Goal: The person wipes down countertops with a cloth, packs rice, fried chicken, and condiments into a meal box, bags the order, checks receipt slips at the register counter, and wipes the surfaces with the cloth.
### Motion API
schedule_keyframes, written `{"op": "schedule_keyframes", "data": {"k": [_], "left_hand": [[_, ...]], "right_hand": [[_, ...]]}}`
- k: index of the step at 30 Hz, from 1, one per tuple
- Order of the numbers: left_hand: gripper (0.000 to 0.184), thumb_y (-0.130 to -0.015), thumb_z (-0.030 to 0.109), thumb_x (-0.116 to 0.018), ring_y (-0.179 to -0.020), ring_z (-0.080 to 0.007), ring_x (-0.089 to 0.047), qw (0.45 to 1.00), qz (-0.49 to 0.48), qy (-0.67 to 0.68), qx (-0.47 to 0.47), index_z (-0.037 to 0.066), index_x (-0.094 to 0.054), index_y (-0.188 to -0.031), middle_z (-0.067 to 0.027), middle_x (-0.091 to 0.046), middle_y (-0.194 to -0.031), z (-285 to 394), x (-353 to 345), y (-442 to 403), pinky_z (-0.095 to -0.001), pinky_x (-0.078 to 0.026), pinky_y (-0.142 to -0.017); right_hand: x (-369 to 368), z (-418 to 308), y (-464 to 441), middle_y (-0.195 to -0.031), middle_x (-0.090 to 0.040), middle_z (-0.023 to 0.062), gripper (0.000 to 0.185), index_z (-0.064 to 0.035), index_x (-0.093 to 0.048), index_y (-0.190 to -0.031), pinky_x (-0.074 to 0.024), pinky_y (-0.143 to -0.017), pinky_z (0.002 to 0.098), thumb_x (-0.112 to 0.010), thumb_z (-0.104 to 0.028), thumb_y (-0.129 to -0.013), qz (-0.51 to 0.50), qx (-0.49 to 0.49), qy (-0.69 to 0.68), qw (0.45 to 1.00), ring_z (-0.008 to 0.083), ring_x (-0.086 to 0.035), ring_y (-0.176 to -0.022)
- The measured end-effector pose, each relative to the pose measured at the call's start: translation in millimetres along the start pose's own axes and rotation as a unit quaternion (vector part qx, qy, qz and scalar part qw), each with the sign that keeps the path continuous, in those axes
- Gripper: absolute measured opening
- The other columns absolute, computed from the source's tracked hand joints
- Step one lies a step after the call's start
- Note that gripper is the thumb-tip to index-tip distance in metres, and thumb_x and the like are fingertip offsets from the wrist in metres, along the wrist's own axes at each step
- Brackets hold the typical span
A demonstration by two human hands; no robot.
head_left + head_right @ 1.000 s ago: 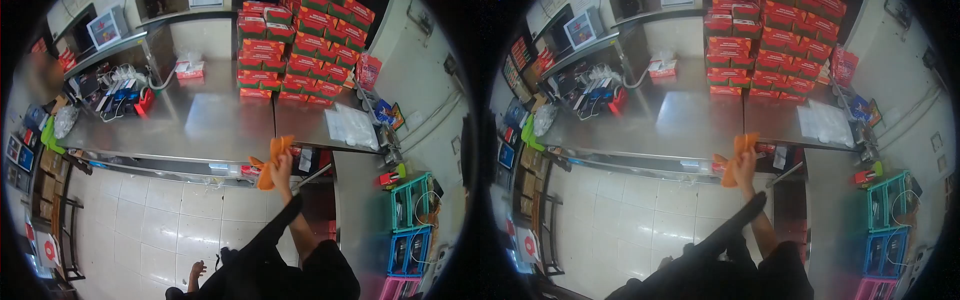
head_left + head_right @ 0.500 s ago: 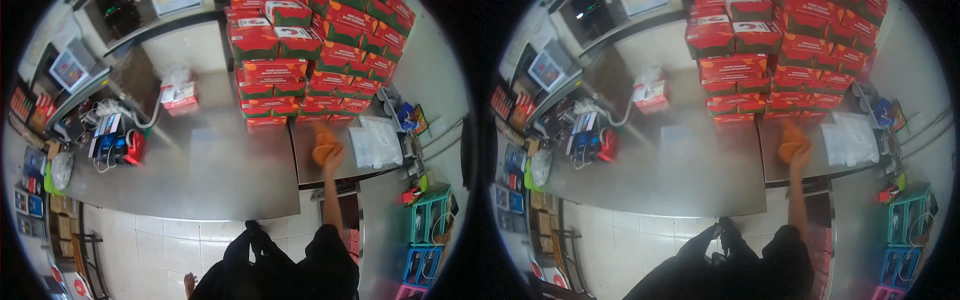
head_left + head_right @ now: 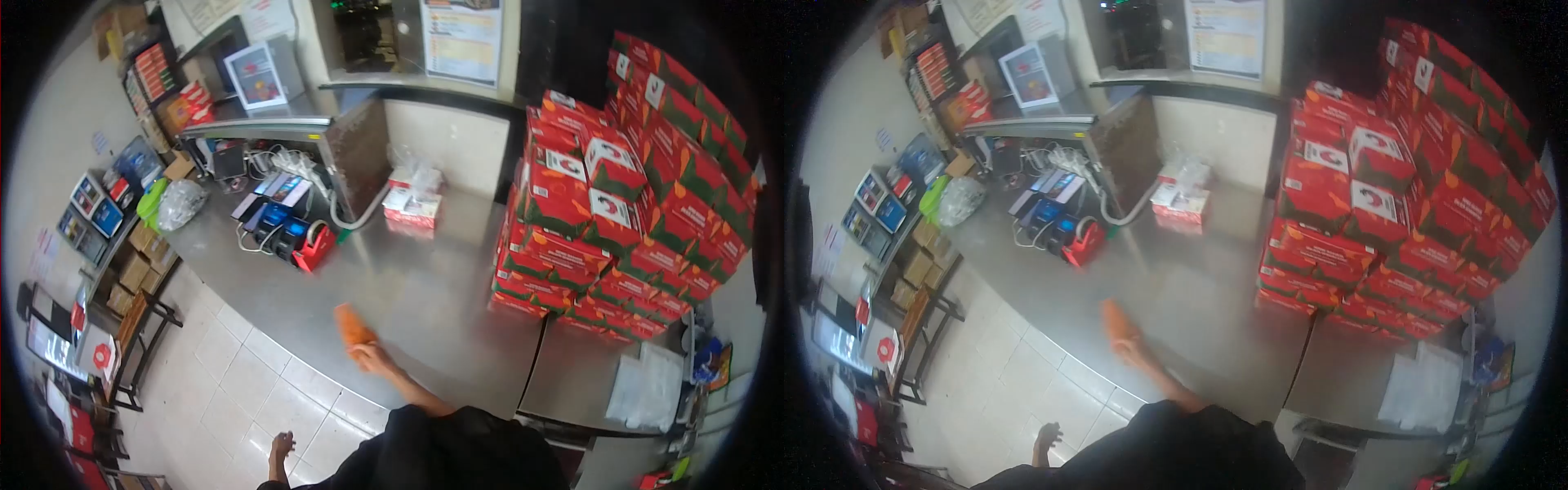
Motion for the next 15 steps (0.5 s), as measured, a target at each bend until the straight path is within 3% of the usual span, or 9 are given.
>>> {"op": "schedule_keyframes", "data": {"k": [1,2,4,6,9,10,12,13,15], "left_hand": [[0.047,-0.088,0.041,-0.036,-0.083,-0.0204,-0.061,0.997,-0.053,0.050,0.001,0.000,-0.053,-0.101,-0.0096,-0.064,-0.088,35,8,28,-0.0394,-0.049,-0.060],[0.054,-0.087,0.050,-0.033,-0.093,-0.0201,-0.057,0.986,-0.131,0.099,-0.001,0.002,-0.055,-0.098,-0.0094,-0.062,-0.096,73,15,62,-0.0408,-0.047,-0.072],[0.064,-0.085,0.060,-0.027,-0.097,-0.0214,-0.056,0.920,-0.340,0.187,-0.048,0.004,-0.055,-0.100,-0.0109,-0.060,-0.101,128,12,110,-0.0400,-0.046,-0.078],[0.076,-0.082,0.065,-0.017,-0.105,-0.0222,-0.052,0.798,-0.528,0.250,-0.148,0.003,-0.049,-0.112,-0.0121,-0.056,-0.110,191,1,164,-0.0369,-0.040,-0.088],[0.078,-0.081,0.067,-0.018,-0.100,-0.0143,-0.052,0.767,-0.566,0.261,-0.151,0.005,-0.044,-0.121,-0.0058,-0.055,-0.111,255,-35,200,-0.0270,-0.040,-0.083],[0.063,-0.086,0.059,-0.029,-0.095,-0.0092,-0.052,0.748,-0.577,0.291,-0.154,0.007,-0.048,-0.116,-0.0015,-0.057,-0.103,257,-64,186,-0.0220,-0.041,-0.077],[0.050,-0.086,0.050,-0.039,-0.091,-0.0070,-0.052,0.795,-0.517,0.214,-0.232,0.008,-0.051,-0.110,0.0017,-0.058,-0.098,293,-53,205,-0.0197,-0.041,-0.072],[0.044,-0.087,0.046,-0.044,-0.089,-0.0058,-0.053,0.815,-0.483,0.174,-0.268,0.008,-0.052,-0.108,0.0033,-0.058,-0.095,308,-36,216,-0.0186,-0.041,-0.070],[0.029,-0.085,0.034,-0.053,-0.080,-0.0067,-0.056,0.802,-0.491,0.285,-0.184,0.009,-0.053,-0.099,0.0021,-0.059,-0.091,315,-12,209,-0.0192,-0.044,-0.061]], "right_hand": [[-26,-20,-6,-0.081,-0.059,0.0098,0.021,-0.0033,-0.057,-0.092,-0.0437,-0.065,0.0296,-0.044,-0.004,-0.075,-0.036,0.114,0.235,0.965,0.0185,-0.054,-0.071],[-26,-19,-19,-0.086,-0.059,0.0114,0.024,-0.0046,-0.057,-0.096,-0.0436,-0.069,0.0305,-0.043,-0.003,-0.076,0.000,0.073,0.212,0.975,0.0212,-0.055,-0.076],[-13,-10,-35,-0.095,-0.059,0.0145,0.031,-0.0071,-0.056,-0.103,-0.0432,-0.078,0.0321,-0.041,-0.003,-0.077,0.070,-0.022,0.167,0.983,0.0267,-0.057,-0.085],[28,-80,-6,-0.091,-0.060,0.0159,0.027,-0.0019,-0.056,-0.100,-0.0443,-0.075,0.0343,-0.042,-0.005,-0.077,0.209,0.025,0.165,0.964,0.0279,-0.058,-0.085],[76,-158,74,-0.093,-0.060,0.0137,0.024,0.0021,-0.057,-0.093,-0.0436,-0.073,0.0291,-0.047,-0.018,-0.085,0.308,-0.085,0.223,0.921,0.0195,-0.057,-0.084],[95,-139,102,-0.106,-0.055,0.0169,0.026,0.0013,-0.058,-0.092,-0.0420,-0.080,0.0332,-0.053,-0.022,-0.082,0.261,-0.034,0.263,0.928,0.0248,-0.054,-0.093],[105,-122,152,-0.125,-0.039,0.0245,0.041,-0.0003,-0.055,-0.104,-0.0353,-0.090,0.0426,-0.059,-0.032,-0.078,0.119,-0.074,0.485,0.863,0.0345,-0.041,-0.113],[105,-111,167,-0.127,-0.033,0.0263,0.048,-0.0006,-0.051,-0.109,-0.0313,-0.093,0.0449,-0.059,-0.035,-0.077,0.151,-0.100,0.527,0.830,0.0370,-0.034,-0.117],[108,-87,179,-0.133,-0.022,0.0299,0.062,-0.0012,-0.043,-0.120,-0.0232,-0.098,0.0496,-0.058,-0.042,-0.075,0.213,-0.151,0.602,0.755,0.0420,-0.022,-0.124]]}}
Point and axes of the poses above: each hand's wrist, its own y-axis away from the middle knuckle, its own x-axis out of the back of the hand, z = x × y, the point moved 4 cm from there along -y, towards the middle knuckle
